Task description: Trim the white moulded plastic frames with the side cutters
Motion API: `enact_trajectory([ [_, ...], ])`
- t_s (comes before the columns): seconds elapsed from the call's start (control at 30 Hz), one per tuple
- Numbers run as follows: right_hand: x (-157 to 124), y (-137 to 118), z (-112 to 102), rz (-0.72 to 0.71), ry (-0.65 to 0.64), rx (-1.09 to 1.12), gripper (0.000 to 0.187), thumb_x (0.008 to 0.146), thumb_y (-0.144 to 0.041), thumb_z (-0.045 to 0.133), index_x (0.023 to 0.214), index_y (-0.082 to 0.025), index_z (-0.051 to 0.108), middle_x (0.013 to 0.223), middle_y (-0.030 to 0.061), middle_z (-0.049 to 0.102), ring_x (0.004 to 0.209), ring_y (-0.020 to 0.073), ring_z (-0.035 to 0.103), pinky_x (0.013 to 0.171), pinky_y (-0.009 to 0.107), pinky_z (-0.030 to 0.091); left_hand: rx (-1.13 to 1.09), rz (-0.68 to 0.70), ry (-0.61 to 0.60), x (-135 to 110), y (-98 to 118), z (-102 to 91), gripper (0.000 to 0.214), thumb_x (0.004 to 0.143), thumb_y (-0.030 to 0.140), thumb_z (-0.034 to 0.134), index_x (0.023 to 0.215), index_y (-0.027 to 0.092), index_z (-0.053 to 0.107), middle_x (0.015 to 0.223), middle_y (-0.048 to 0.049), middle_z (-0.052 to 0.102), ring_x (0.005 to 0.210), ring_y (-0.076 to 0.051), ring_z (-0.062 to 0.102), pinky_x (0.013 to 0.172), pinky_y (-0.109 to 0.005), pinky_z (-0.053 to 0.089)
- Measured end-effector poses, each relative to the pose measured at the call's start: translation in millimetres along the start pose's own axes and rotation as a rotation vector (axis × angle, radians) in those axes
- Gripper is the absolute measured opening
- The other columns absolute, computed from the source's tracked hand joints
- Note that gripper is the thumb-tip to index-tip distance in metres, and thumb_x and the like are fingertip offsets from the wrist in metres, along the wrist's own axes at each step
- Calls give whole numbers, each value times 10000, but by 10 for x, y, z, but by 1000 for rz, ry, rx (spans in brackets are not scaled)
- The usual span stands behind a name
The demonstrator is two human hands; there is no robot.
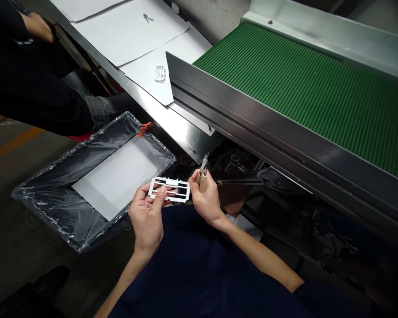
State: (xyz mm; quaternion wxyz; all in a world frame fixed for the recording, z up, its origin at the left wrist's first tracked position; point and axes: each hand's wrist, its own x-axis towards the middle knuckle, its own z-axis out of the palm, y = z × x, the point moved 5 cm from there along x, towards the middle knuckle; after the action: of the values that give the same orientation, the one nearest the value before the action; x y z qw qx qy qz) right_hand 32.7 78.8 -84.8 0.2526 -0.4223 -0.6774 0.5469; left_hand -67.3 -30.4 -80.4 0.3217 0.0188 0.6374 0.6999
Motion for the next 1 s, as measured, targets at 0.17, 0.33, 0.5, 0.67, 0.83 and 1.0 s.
enact_trajectory([
  [0.17, 75, 175, 31, 156, -44, 257, 92, 809, -265, 504, 823, -219, 425, 650, -44, 509, 549, 105, 477, 538, 234, 412, -60, -57, -30, 29, -16, -12, 208, 761, 194, 679, 936, 155, 574, 831, -31, 685, 759, -177, 664, 659, -247, 535],
  [0.33, 74, 215, -48, 160, -31, 202, 150, 808, -323, 543, 815, -214, 440, 616, -53, 483, 525, 102, 475, 509, 229, 398, -65, -100, -46, 43, -8, -18, 225, 755, 205, 686, 944, 154, 575, 865, -45, 693, 792, -181, 666, 671, -241, 532],
  [0.5, 34, 181, -95, 161, -62, 277, 156, 809, -306, 548, 847, -216, 426, 717, -23, 568, 589, 113, 530, 592, 254, 450, -63, -108, -47, 46, -10, -6, 240, 747, 217, 692, 947, 157, 574, 843, -37, 687, 779, -193, 666, 661, -271, 542],
  [0.67, 1, 72, -65, 117, -65, 207, 161, 796, -317, 572, 821, -216, 449, 699, -29, 501, 617, 115, 515, 605, 252, 437, -23, -80, -42, 33, -47, 4, 235, 756, 221, 684, 949, 154, 570, 844, -43, 685, 785, -197, 666, 676, -279, 539],
  [0.83, -12, 87, -7, 143, 24, 286, 145, 798, -289, 557, 800, -218, 431, 685, -33, 476, 605, 115, 520, 570, 245, 430, 14, -27, -17, -45, -41, 30, 235, 761, 220, 680, 955, 158, 563, 814, -33, 679, 784, -210, 670, 700, -302, 536],
  [1.0, 42, 193, 80, 253, -18, 524, 167, 762, -265, 576, 801, -213, 423, 579, -68, 459, 467, 80, 432, 468, 213, 367, -22, -36, 5, -105, -64, 15, 236, 764, 202, 678, 954, 176, 541, 864, -28, 678, 816, -214, 671, 700, -295, 538],
])
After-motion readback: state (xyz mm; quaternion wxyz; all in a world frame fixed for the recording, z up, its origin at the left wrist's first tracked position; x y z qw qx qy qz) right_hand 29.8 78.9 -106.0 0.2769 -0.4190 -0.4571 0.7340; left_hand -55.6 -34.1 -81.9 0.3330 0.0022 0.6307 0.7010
